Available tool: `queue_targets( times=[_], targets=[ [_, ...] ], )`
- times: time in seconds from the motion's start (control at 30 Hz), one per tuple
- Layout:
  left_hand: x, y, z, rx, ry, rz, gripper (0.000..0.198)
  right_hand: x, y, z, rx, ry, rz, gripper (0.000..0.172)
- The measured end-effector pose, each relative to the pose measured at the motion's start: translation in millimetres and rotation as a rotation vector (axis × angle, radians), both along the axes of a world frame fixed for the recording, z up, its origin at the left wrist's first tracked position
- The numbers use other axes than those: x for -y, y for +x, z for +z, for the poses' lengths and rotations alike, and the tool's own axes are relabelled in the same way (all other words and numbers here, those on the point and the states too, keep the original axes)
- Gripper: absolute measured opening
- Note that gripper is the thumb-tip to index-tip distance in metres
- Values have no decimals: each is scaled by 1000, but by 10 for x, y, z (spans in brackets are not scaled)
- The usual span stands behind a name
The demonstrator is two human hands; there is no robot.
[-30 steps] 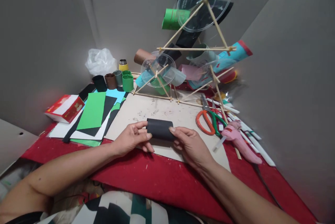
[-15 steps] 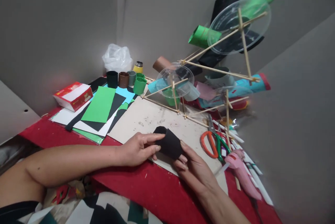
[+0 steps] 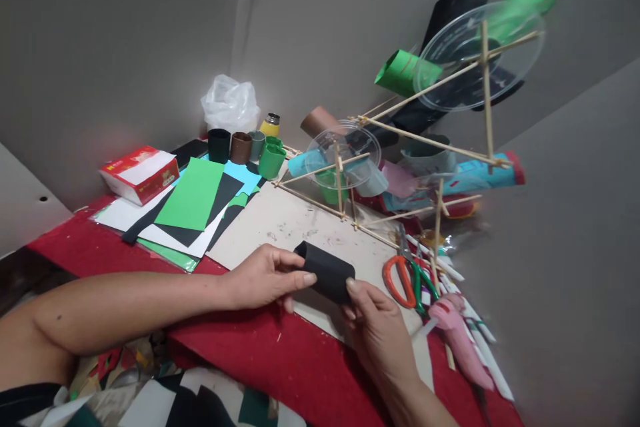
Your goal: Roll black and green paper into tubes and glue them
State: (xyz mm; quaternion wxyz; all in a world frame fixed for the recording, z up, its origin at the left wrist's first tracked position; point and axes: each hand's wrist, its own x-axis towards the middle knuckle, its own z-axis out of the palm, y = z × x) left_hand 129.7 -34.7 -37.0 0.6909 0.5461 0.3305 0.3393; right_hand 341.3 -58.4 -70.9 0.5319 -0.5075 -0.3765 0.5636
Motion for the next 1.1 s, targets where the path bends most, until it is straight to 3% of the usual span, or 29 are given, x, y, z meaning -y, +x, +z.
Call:
queue_targets(
  times=[0.17, 0.37, 0.6, 0.83, 1.1],
  targets=[
    [-50, 7, -19, 68, -107, -43, 43, 46, 68, -55, 233, 127, 41, 36],
    [-85, 23, -26, 54, -149, -33, 44, 63, -21, 140, 390, 242, 76, 37],
    [-137, -4, -31, 28, -233, -5, 38, 67, -59, 277, 342, 284, 118, 46],
    [-302, -120, -33, 162, -392, 25, 34, 65, 50, 303, 227, 381, -48, 34],
    [-353, -162, 39, 311, -449, 76, 27, 82, 77, 421, 228, 480, -121, 32]
  ],
)
